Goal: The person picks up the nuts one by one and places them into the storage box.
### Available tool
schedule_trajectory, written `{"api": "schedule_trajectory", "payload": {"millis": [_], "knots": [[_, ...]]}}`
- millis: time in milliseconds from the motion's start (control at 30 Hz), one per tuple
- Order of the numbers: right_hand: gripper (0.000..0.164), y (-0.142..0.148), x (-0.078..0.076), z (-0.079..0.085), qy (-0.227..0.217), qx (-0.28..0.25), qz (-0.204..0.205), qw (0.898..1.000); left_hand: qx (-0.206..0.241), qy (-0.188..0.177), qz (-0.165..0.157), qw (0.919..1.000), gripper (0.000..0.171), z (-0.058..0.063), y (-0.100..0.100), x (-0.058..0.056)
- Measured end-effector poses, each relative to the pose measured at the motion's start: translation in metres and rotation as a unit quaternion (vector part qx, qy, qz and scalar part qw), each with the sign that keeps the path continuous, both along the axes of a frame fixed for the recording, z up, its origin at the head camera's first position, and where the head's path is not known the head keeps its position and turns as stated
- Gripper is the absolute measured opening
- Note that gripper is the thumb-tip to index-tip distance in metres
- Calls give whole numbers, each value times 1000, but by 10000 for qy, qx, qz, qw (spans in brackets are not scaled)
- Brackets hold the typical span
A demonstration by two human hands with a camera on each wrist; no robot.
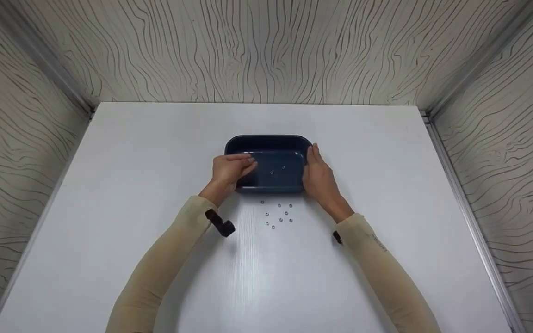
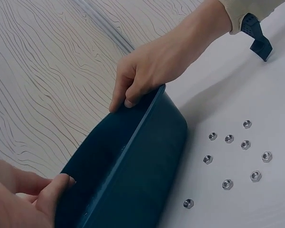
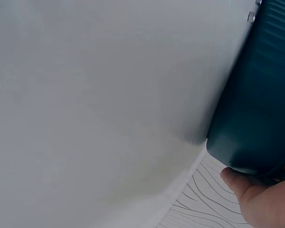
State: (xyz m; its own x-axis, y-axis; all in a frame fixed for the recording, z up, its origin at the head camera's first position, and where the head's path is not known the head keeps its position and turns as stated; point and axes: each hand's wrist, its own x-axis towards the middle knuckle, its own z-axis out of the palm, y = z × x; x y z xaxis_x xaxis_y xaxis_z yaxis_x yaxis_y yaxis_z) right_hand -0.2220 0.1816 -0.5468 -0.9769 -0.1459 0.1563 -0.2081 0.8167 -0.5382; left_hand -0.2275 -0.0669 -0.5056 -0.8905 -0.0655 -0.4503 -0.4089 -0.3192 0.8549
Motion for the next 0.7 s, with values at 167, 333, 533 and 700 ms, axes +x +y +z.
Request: {"api": "schedule_trajectory", "payload": {"millis": [167, 333, 533, 700], "knots": [[55, 0, 1, 0, 75, 16, 37, 10000, 55, 41, 54, 10000, 40, 0, 0, 0], [55, 0, 0, 0, 29, -22, 33, 10000, -294, 134, -108, 9994, 35, 6, -3, 6], [55, 1, 0, 0, 7, -1, -14, 10000, -851, 419, -686, 9931, 31, 12, -3, 16], [55, 1, -1, -1, -17, 53, 6, 10000, -1489, 944, -1083, 9784, 23, 11, -1, 26]]}}
